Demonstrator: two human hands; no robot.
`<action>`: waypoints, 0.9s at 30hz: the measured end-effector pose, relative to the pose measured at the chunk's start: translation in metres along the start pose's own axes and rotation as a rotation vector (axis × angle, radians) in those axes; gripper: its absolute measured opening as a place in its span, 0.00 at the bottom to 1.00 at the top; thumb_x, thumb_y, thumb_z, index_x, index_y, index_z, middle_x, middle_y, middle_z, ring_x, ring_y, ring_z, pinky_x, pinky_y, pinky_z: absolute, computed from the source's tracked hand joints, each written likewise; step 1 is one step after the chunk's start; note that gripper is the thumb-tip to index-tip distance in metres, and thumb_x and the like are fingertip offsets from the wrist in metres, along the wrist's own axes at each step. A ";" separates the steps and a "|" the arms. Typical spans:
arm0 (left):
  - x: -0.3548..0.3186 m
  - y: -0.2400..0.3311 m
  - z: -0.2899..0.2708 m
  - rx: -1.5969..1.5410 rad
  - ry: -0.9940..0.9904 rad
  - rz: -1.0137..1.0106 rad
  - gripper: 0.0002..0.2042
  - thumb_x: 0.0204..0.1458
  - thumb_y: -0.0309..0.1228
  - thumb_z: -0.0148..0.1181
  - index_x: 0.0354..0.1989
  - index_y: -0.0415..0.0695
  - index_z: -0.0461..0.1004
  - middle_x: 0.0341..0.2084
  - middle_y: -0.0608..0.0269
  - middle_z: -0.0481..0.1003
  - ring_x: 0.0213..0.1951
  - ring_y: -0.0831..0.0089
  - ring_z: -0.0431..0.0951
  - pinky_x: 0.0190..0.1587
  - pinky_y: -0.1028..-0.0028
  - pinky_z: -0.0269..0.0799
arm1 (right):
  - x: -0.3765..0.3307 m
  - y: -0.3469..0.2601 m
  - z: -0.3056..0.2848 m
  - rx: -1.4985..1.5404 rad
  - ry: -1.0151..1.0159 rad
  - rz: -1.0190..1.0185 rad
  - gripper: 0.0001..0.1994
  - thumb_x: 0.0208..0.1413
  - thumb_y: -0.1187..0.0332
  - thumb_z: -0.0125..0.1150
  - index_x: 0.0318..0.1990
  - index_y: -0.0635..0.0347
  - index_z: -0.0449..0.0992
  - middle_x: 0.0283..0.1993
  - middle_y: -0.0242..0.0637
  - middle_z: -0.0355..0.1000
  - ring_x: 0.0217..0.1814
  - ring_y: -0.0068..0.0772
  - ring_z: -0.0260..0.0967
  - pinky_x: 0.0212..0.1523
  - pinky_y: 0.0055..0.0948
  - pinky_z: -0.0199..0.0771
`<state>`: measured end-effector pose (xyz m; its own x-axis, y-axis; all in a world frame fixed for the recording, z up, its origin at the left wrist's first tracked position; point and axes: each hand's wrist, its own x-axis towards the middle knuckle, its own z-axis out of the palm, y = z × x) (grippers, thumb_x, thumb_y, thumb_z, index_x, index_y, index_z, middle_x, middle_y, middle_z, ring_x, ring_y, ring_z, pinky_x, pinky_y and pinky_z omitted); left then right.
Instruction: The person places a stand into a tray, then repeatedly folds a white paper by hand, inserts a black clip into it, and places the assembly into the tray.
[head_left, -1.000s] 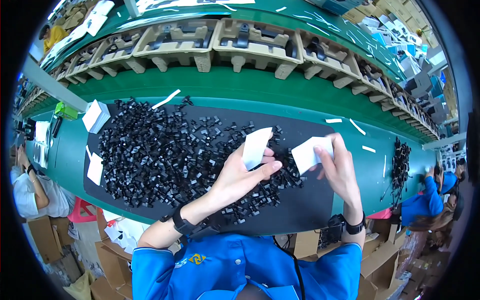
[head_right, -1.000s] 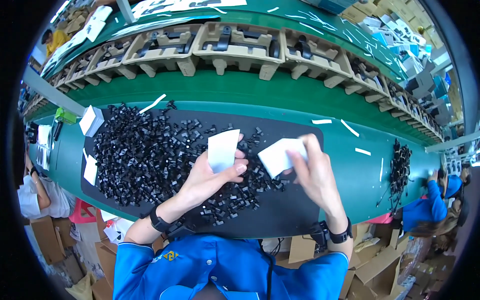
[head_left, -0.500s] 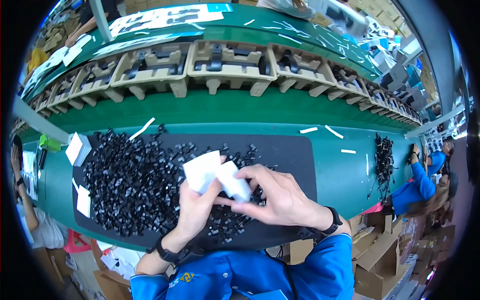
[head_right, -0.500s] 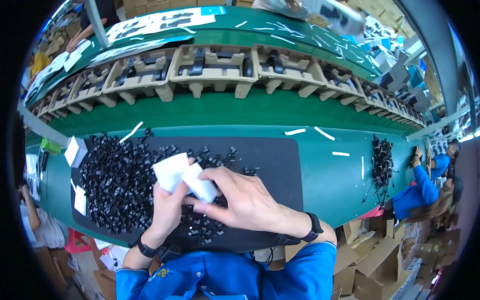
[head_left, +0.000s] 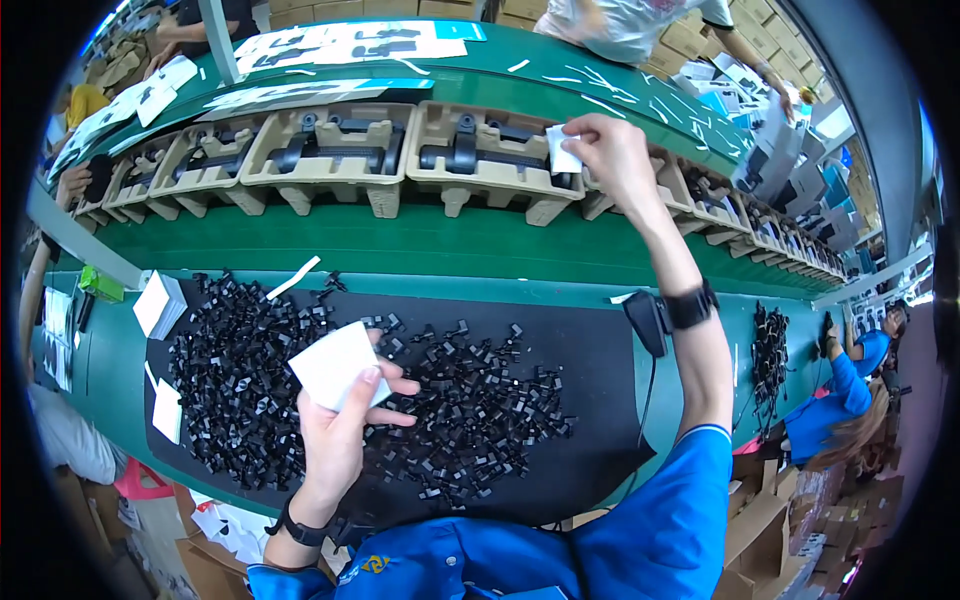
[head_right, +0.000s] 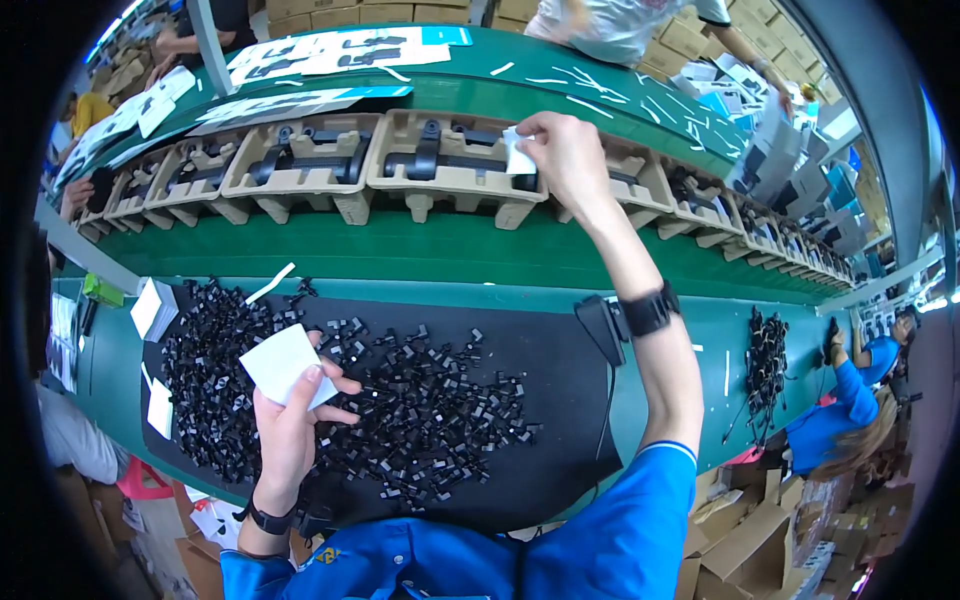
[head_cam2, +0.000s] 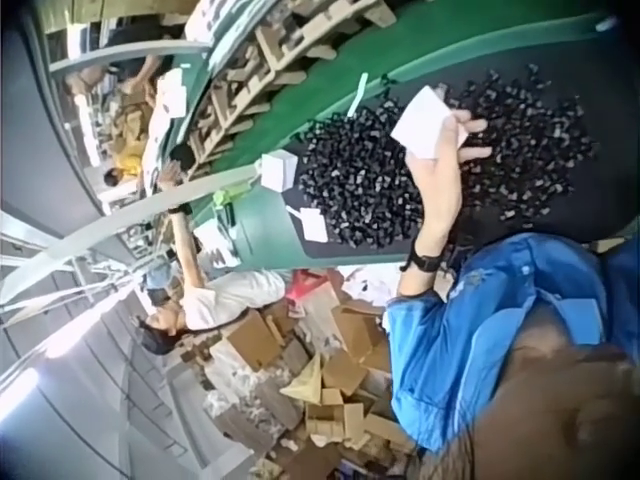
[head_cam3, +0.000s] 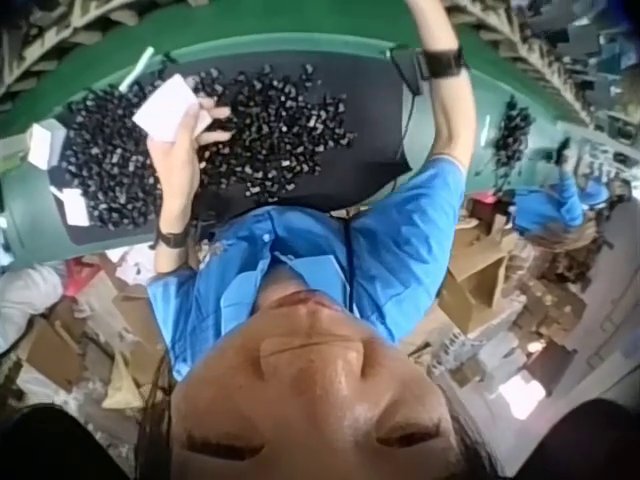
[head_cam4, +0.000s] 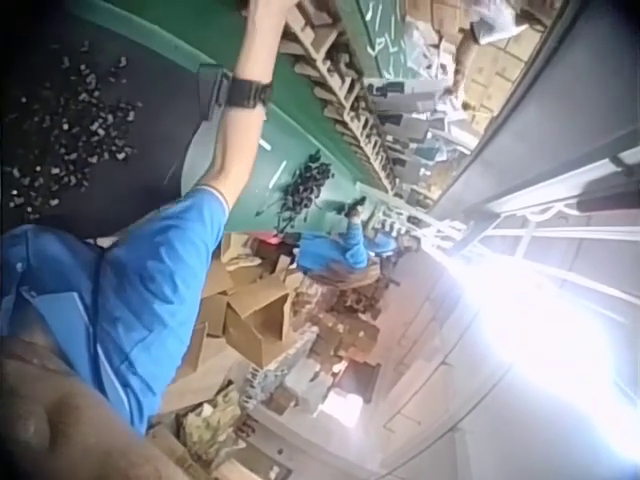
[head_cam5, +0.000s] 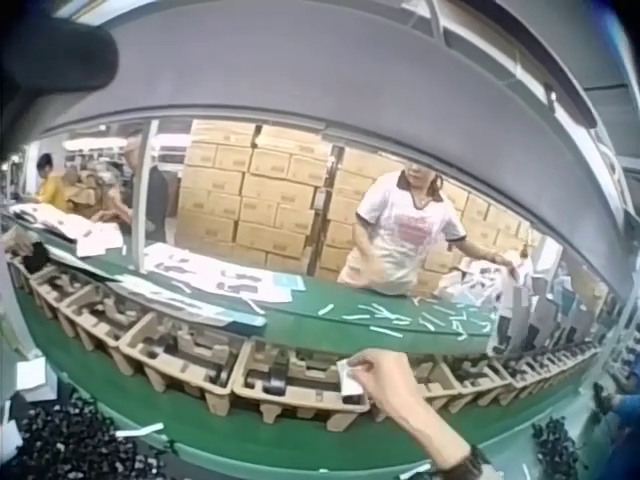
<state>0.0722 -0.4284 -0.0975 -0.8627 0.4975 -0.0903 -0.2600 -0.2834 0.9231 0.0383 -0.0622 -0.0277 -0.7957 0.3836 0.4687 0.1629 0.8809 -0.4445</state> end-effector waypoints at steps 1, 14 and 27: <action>0.001 -0.001 -0.001 0.018 -0.023 -0.008 0.17 0.58 0.26 0.47 0.55 0.31 0.62 0.35 0.54 0.74 0.38 0.64 0.78 0.29 0.69 0.81 | 0.013 0.014 0.016 -0.173 0.018 -0.127 0.07 0.43 0.72 0.62 0.32 0.60 0.79 0.26 0.41 0.75 0.29 0.34 0.74 0.34 0.29 0.73; 0.008 -0.005 -0.049 0.026 -0.119 -0.096 0.17 0.59 0.28 0.47 0.56 0.35 0.62 0.41 0.54 0.74 0.41 0.68 0.77 0.36 0.71 0.79 | 0.031 0.055 0.067 -0.867 -0.285 -0.136 0.08 0.47 0.66 0.56 0.33 0.57 0.76 0.35 0.42 0.75 0.38 0.43 0.74 0.35 0.41 0.74; -0.004 -0.010 -0.022 -0.233 -0.248 -0.108 0.18 0.62 0.34 0.42 0.56 0.35 0.61 0.43 0.56 0.73 0.45 0.72 0.74 0.48 0.73 0.71 | -0.161 -0.183 0.032 -0.011 -0.389 -0.712 0.45 0.29 0.66 0.74 0.60 0.68 0.57 0.59 0.51 0.58 0.59 0.54 0.55 0.57 0.46 0.59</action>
<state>0.0685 -0.4455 -0.1144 -0.7007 0.7106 -0.0628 -0.4608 -0.3836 0.8003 0.1181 -0.2942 -0.0461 -0.8562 -0.3919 0.3366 -0.4547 0.8810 -0.1308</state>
